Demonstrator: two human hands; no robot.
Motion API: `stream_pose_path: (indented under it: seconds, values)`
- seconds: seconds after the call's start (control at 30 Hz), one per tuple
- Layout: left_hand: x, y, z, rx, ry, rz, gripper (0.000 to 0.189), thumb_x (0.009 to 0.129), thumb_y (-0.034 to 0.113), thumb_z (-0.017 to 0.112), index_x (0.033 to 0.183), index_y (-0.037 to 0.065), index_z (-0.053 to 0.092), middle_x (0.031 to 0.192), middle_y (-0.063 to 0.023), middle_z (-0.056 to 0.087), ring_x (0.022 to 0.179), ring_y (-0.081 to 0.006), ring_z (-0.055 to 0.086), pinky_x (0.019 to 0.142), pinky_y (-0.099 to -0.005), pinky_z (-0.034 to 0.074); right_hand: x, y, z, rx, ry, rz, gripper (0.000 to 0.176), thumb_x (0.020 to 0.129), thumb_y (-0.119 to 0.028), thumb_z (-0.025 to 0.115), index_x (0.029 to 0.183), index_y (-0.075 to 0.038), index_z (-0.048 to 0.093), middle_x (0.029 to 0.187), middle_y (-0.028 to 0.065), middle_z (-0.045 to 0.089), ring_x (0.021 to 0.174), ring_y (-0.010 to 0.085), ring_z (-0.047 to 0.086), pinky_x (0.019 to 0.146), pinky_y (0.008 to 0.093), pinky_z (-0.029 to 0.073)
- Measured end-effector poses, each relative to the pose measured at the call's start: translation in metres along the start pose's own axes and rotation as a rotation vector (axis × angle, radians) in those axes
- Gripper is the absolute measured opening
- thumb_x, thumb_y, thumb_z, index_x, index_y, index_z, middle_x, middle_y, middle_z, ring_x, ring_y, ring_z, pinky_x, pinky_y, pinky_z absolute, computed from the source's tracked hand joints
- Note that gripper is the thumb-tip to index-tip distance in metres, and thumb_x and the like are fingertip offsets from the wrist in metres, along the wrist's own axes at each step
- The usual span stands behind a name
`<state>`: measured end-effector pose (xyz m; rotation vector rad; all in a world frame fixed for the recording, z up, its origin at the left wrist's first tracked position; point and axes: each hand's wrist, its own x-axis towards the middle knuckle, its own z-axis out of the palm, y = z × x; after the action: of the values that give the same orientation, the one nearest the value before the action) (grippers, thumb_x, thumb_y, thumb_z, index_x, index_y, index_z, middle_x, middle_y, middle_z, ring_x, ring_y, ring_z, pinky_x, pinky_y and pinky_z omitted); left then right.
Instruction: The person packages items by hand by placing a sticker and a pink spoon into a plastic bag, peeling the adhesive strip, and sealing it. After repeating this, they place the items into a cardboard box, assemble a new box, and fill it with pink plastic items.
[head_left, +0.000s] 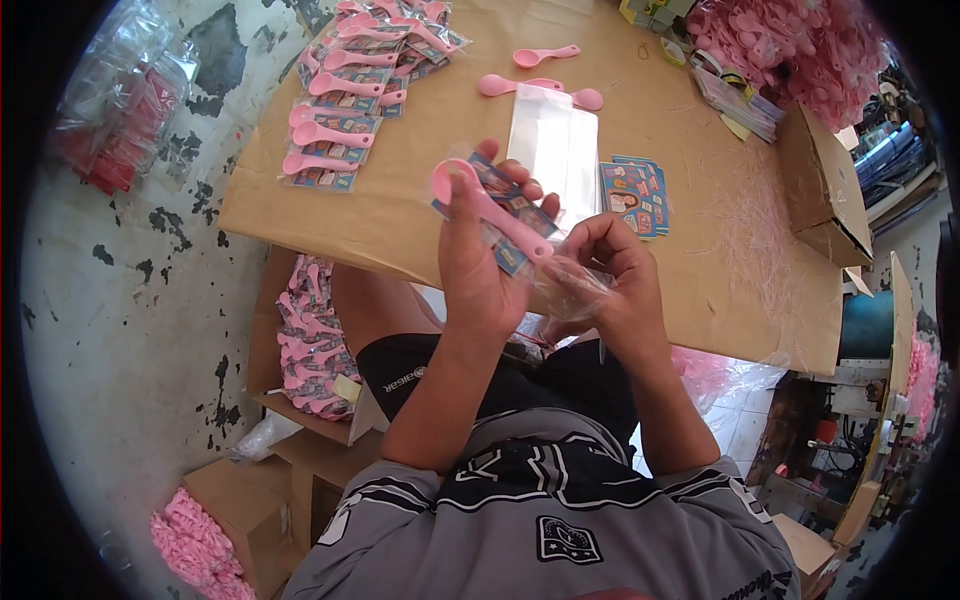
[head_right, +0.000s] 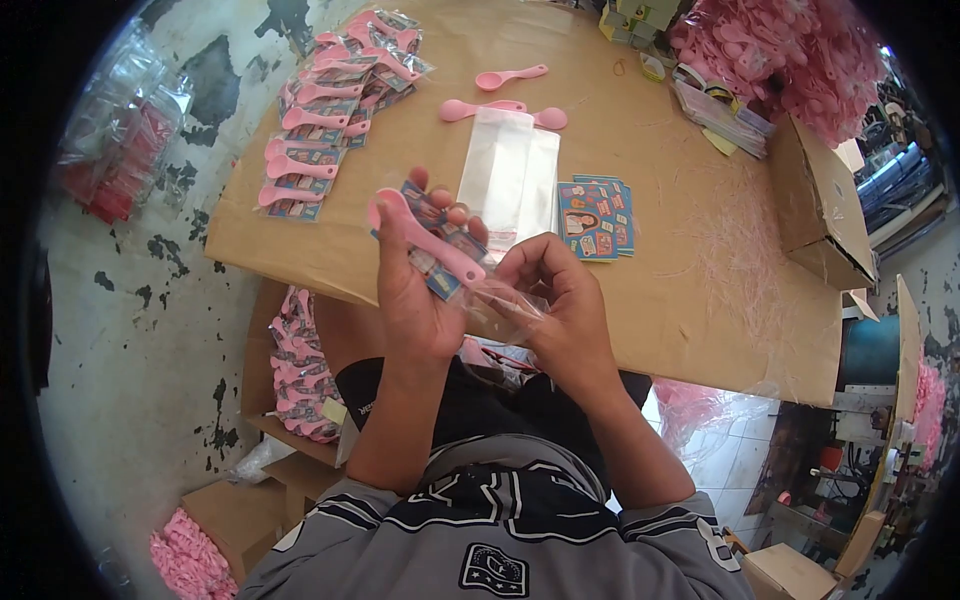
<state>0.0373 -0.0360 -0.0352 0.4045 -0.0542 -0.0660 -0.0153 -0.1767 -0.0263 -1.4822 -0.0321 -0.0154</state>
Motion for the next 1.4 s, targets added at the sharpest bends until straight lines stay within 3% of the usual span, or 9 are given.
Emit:
stream_pose_path:
  seconds: [0.37,0.47,0.5,0.6,0.77,0.9,1.13,1.33,1.4]
  values:
    - [-0.004,0.017,-0.011,-0.170,-0.093,-0.177,0.046,0.109,0.031,0.059,0.144,0.003,0.048,0.120,-0.0128,0.064,0.112,-0.0220,0.065,0.104,-0.0447,0.055,0.001,0.003,0.016,-0.315,0.132,-0.380,0.052,0.084,-0.008,0.085,0.131,-0.006,0.063,0.127,0.0087,0.058,0.099,0.0156,0.059,0.082,0.0289,0.053]
    - [-0.003,0.021,-0.016,-0.123,-0.048,-0.213,0.042,0.109,0.023,0.058,0.144,0.003,0.048,0.127,-0.0160,0.064,0.119,-0.0252,0.064,0.110,-0.0486,0.053,0.002,0.000,0.010,-0.592,0.079,-0.686,0.045,0.082,-0.006,0.083,0.126,-0.010,0.073,0.140,0.0132,0.055,0.113,0.0239,0.060,0.085,0.0324,0.054]
    - [-0.002,0.021,-0.017,-0.103,-0.005,-0.216,0.041,0.109,0.021,0.058,0.144,0.002,0.048,0.128,-0.0169,0.063,0.121,-0.0260,0.064,0.112,-0.0494,0.052,-0.002,-0.001,0.005,-0.571,-0.005,-0.650,0.031,0.082,-0.007,0.082,0.113,-0.010,0.080,0.150,0.0166,0.053,0.130,0.0317,0.056,0.094,0.0387,0.053]
    - [0.000,0.023,-0.014,-0.032,0.057,-0.222,0.039,0.108,0.019,0.060,0.141,0.002,0.048,0.131,-0.0193,0.062,0.125,-0.0295,0.063,0.111,-0.0520,0.052,0.001,-0.010,-0.018,-0.518,-0.216,-0.647,0.028,0.083,-0.013,0.081,0.111,-0.011,0.081,0.154,0.0193,0.054,0.140,0.0338,0.052,0.103,0.0434,0.049]
    - [0.003,0.023,-0.014,-0.085,0.045,-0.282,0.037,0.107,0.017,0.059,0.139,0.003,0.048,0.139,-0.0224,0.058,0.134,-0.0335,0.058,0.113,-0.0533,0.051,0.003,-0.008,-0.048,-0.082,-0.028,-0.493,0.030,0.087,-0.011,0.077,0.117,-0.009,0.078,0.151,0.0217,0.057,0.141,0.0369,0.052,0.116,0.0463,0.038]
    - [0.003,0.015,-0.008,-0.101,-0.027,-0.372,0.038,0.107,0.018,0.059,0.139,0.002,0.046,0.145,-0.0249,0.055,0.138,-0.0349,0.055,0.113,-0.0513,0.051,0.006,-0.020,-0.042,-0.805,0.043,-0.684,0.038,0.086,0.000,0.073,0.121,-0.013,0.077,0.154,0.0173,0.055,0.143,0.0413,0.048,0.119,0.0487,0.038]
    - [-0.007,-0.003,0.003,0.018,-0.107,-0.519,0.059,0.111,0.030,0.052,0.156,-0.003,0.032,0.152,-0.0275,0.049,0.142,-0.0360,0.052,0.110,-0.0456,0.053,0.019,-0.013,-0.035,-0.806,-0.091,-0.835,0.043,0.078,0.001,0.075,0.117,-0.018,0.079,0.155,0.0157,0.055,0.147,0.0405,0.044,0.117,0.0501,0.040]
    - [-0.003,0.007,-0.007,0.178,-0.159,-0.362,0.062,0.111,0.035,0.050,0.156,-0.004,0.031,0.154,-0.0276,0.047,0.145,-0.0348,0.048,0.117,-0.0448,0.046,0.014,-0.016,-0.047,-0.346,-0.045,-0.653,0.027,0.087,-0.002,0.078,0.113,-0.007,0.075,0.124,0.0136,0.073,0.118,0.0289,0.066,0.103,0.0408,0.048]
    - [-0.005,0.014,-0.001,0.397,-0.291,-0.279,0.067,0.111,0.039,0.047,0.157,-0.006,0.028,0.156,-0.0301,0.043,0.149,-0.0357,0.043,0.121,-0.0481,0.041,0.010,-0.014,-0.045,-0.269,0.007,-0.475,0.025,0.093,-0.003,0.077,0.117,-0.001,0.071,0.104,0.0068,0.073,0.096,0.0147,0.068,0.086,0.0291,0.051]
